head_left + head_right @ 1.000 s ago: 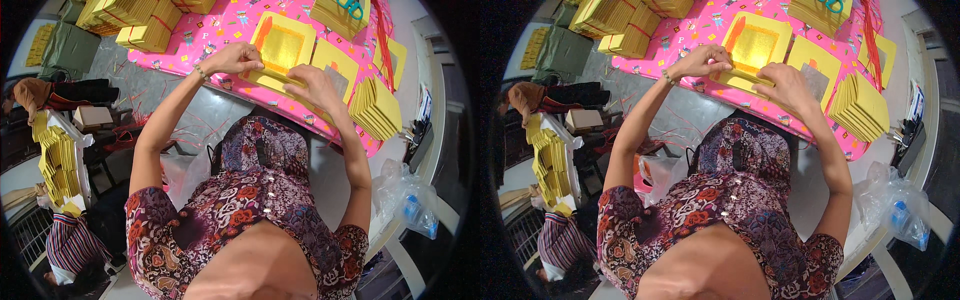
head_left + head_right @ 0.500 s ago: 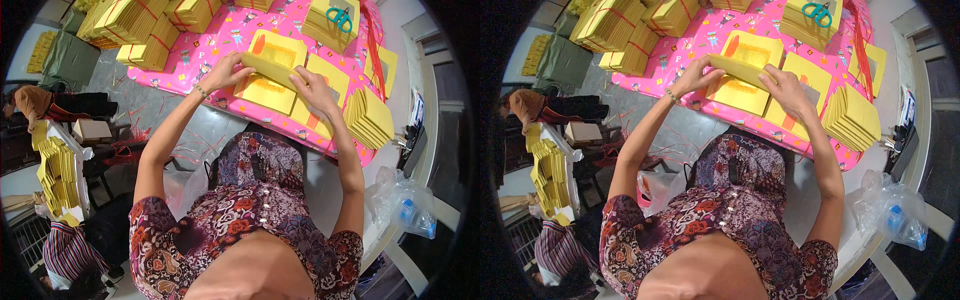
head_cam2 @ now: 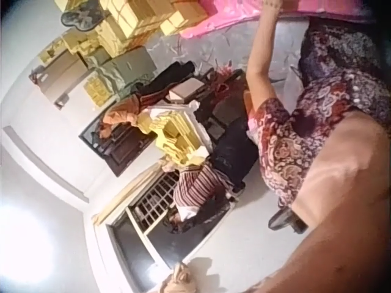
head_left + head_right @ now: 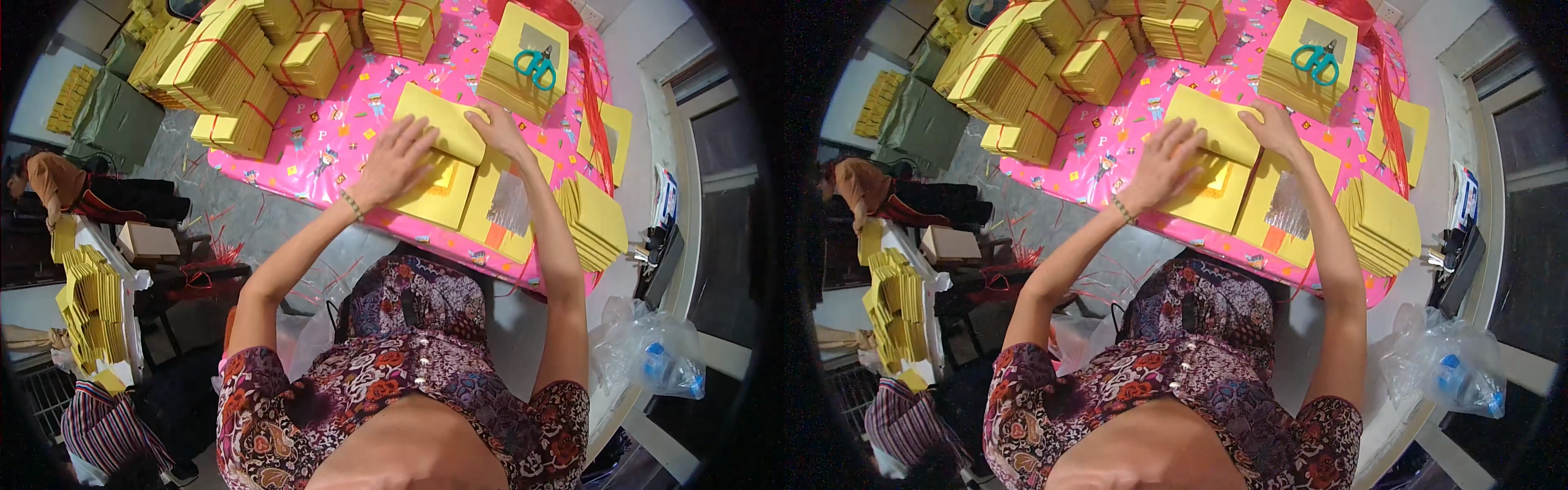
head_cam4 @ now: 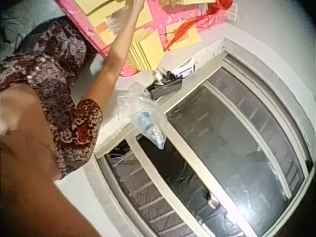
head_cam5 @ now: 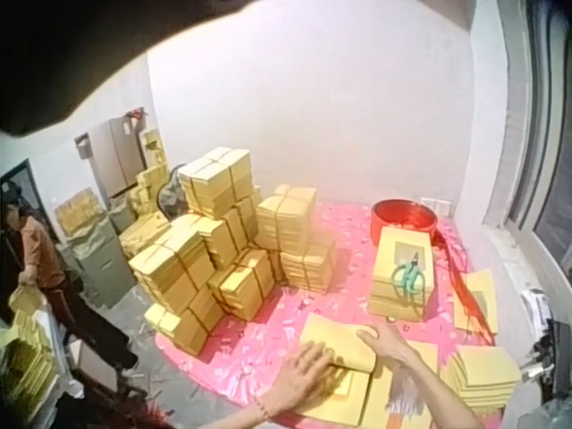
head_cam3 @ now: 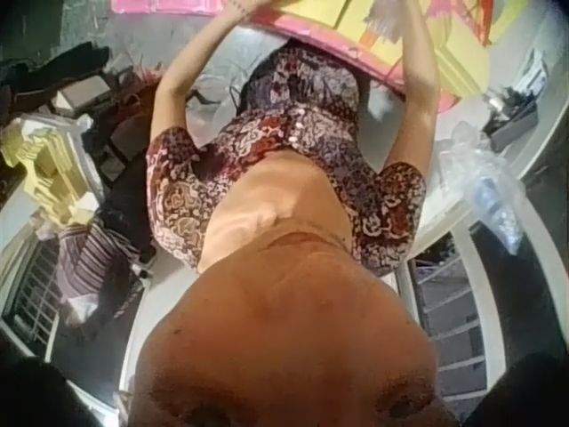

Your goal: Folding and stacking sheets of yellow joss paper with foil centers.

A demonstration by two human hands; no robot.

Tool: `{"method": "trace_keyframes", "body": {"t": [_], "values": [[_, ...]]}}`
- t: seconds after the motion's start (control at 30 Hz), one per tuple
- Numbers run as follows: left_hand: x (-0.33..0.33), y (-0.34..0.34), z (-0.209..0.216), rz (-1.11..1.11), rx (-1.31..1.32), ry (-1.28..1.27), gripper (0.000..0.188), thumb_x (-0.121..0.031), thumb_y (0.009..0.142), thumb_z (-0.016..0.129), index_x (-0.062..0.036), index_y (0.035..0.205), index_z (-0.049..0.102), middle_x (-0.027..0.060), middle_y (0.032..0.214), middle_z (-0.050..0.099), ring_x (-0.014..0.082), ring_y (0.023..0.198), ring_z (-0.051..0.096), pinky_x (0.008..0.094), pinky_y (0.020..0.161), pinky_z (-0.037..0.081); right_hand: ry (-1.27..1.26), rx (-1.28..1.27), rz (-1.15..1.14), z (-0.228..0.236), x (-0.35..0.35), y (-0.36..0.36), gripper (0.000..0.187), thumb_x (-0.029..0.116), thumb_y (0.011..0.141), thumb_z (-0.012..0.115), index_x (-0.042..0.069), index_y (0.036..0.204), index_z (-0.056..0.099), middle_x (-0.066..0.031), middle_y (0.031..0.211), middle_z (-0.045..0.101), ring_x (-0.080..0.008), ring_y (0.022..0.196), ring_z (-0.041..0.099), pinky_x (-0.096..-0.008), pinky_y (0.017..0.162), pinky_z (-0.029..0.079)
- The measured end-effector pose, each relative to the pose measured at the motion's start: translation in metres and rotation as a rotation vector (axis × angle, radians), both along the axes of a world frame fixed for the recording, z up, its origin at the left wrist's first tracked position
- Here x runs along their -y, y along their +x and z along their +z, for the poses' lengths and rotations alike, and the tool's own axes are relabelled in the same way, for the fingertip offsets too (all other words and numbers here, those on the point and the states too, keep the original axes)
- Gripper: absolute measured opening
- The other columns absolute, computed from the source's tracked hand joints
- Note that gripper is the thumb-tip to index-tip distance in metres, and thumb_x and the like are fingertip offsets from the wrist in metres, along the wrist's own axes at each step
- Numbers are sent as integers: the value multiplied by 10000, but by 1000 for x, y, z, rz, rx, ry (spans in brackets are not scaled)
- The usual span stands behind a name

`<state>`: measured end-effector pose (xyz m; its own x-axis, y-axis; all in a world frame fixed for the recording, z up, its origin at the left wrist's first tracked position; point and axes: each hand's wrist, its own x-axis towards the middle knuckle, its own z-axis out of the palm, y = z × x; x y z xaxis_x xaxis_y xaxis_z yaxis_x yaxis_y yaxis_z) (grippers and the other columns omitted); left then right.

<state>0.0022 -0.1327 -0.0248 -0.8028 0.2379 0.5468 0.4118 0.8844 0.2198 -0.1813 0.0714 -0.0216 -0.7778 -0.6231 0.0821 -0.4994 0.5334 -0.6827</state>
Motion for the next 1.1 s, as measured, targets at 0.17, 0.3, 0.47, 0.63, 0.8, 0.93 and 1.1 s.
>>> {"method": "trace_keyframes", "body": {"t": [0.17,0.3,0.47,0.63,0.8,0.93,1.1], "values": [[-10,-3,-1,26,169,-107,701,-494,914,529,-147,1492,336,175,1519,319,380,1401,278,520,1150,232,7,-107,8,-4,6,-10,439,382,895,619,-3,1104,652,-223,1086,664,-372,1071,608,-436,932,462],[-14,-5,-1,30,214,-77,718,-505,907,538,-137,1490,337,181,1509,328,388,1394,284,524,1147,234,54,-120,51,-4,6,-13,390,355,890,620,15,1076,661,-207,1049,666,-378,1026,614,-455,922,460],[-13,-3,-2,56,242,-79,709,-516,924,506,-118,1485,336,193,1486,349,398,1374,308,517,1144,242,220,-334,-9,8,17,-10,342,360,891,617,47,1015,674,-171,1035,653,-383,979,616,-489,876,462],[-15,-4,-3,54,253,-85,715,-503,918,524,-119,1488,329,190,1487,350,396,1369,312,518,1136,251,185,-220,19,11,38,-12,318,325,910,591,33,1012,664,-174,1007,675,-365,970,631,-499,865,462],[-18,-6,-3,49,259,-86,724,-493,912,540,-121,1493,319,189,1490,346,395,1365,315,520,1130,257,118,-69,93,0,51,-15,293,278,924,565,17,1020,656,-183,967,689,-345,962,645,-482,876,472],[-16,-4,-3,54,267,-94,722,-491,916,536,-121,1495,316,190,1493,338,398,1365,314,521,1131,257,144,-24,69,3,55,-8,281,259,923,562,18,1037,651,-189,1024,670,-354,999,631,-460,896,476],[-16,-4,-4,41,273,-90,714,-487,919,532,-119,1493,318,197,1492,335,400,1374,303,524,1143,243,118,-50,62,-2,53,-9,275,248,912,579,17,1044,649,-198,1046,642,-370,1016,607,-463,897,472]]}}
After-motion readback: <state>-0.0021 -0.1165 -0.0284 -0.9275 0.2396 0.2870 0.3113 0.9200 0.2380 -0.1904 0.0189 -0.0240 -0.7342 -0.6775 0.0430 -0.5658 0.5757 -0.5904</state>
